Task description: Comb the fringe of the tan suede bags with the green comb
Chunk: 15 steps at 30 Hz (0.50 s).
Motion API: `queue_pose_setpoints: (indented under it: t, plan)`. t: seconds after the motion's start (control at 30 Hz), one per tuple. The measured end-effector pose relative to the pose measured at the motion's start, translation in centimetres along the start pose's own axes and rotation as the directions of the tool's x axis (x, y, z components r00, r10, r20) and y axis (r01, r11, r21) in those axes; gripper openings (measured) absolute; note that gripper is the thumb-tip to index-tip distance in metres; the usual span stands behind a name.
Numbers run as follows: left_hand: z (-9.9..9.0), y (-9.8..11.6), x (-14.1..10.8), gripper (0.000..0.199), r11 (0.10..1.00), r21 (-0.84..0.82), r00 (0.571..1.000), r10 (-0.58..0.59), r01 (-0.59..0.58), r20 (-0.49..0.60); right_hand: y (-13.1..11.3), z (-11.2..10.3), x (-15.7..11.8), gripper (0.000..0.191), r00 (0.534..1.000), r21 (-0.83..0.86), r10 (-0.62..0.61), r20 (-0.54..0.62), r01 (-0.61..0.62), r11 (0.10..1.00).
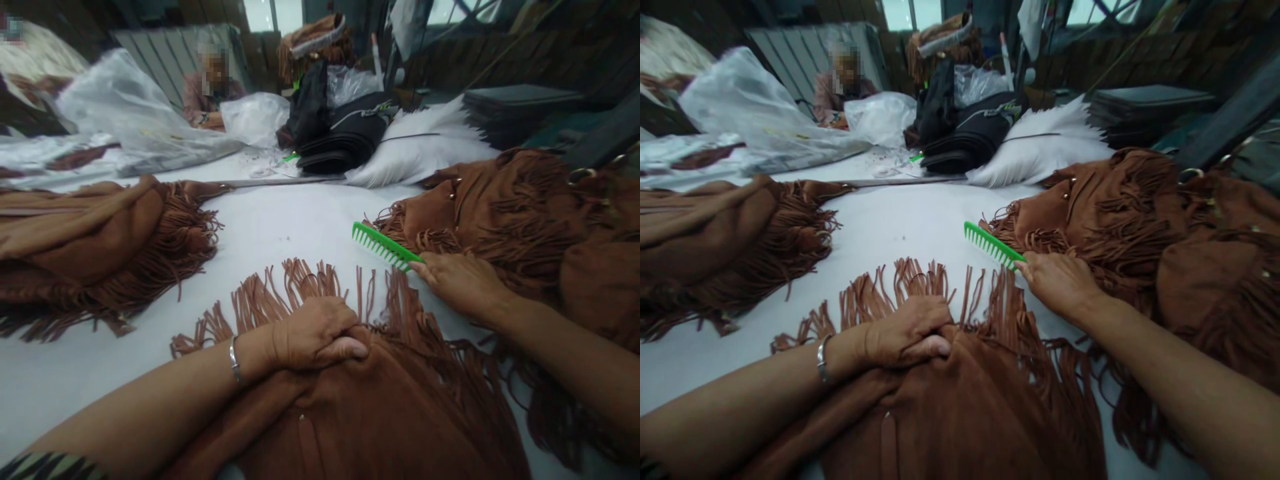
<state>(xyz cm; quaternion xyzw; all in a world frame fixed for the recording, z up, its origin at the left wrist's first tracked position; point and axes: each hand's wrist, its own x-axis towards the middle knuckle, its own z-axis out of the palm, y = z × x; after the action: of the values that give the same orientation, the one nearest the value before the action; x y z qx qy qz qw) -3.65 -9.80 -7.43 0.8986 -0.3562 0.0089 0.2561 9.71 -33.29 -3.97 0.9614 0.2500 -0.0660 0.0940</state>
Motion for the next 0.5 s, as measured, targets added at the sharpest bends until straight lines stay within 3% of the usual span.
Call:
queue_pose_setpoints:
  t: [0.13,0.2,0.23,0.3,0.37,0.4,0.43,0.5]
  plan:
    - [-0.2,0.1,-1.7,0.056,0.994,0.077,0.997,-0.071,0.073,-0.023,-0.6,-1.2,-1.0,0.038,0.999,0.003,0.039,-0.016,-0.039,0.999]
    - [-0.5,0.2,-3.0,0.055,0.996,0.063,0.997,-0.065,0.068,-0.039,-0.7,-2.2,-1.1,0.032,0.996,0.15,0.086,-0.039,-0.079,0.985]
    - [-0.7,0.3,-3.8,0.054,0.998,0.046,0.998,-0.051,0.053,-0.047,-0.8,-2.9,-1.0,0.03,0.989,0.302,0.141,-0.043,-0.122,0.945]
    - [-1.0,0.5,-5.3,0.053,1.0,0.023,0.998,-0.015,0.017,-0.066,-0.9,-4.3,-0.7,0.026,0.962,0.657,0.271,0.005,-0.208,0.725]
    - [-1.3,0.6,-6.6,0.053,1.0,0.028,0.997,0.01,-0.008,-0.078,-1.3,-5.6,-0.7,0.024,0.935,0.84,0.35,0.06,-0.237,0.487]
    - [-1.5,0.7,-7.0,0.051,0.999,0.043,0.997,0.012,-0.009,-0.077,-1.7,-6.0,-1.0,0.024,0.941,0.849,0.335,0.047,-0.214,0.482]
    - [-1.7,0.8,-7.4,0.049,0.998,0.068,0.998,0.009,-0.004,-0.07,-2.1,-6.1,-1.6,0.024,0.962,0.809,0.275,0.004,-0.165,0.565]
    - [-2.1,0.9,-7.8,0.043,0.989,0.145,0.999,0.01,-0.002,-0.051,-3.1,-5.3,-3.9,0.024,0.994,0.579,0.039,-0.106,0.03,0.815]
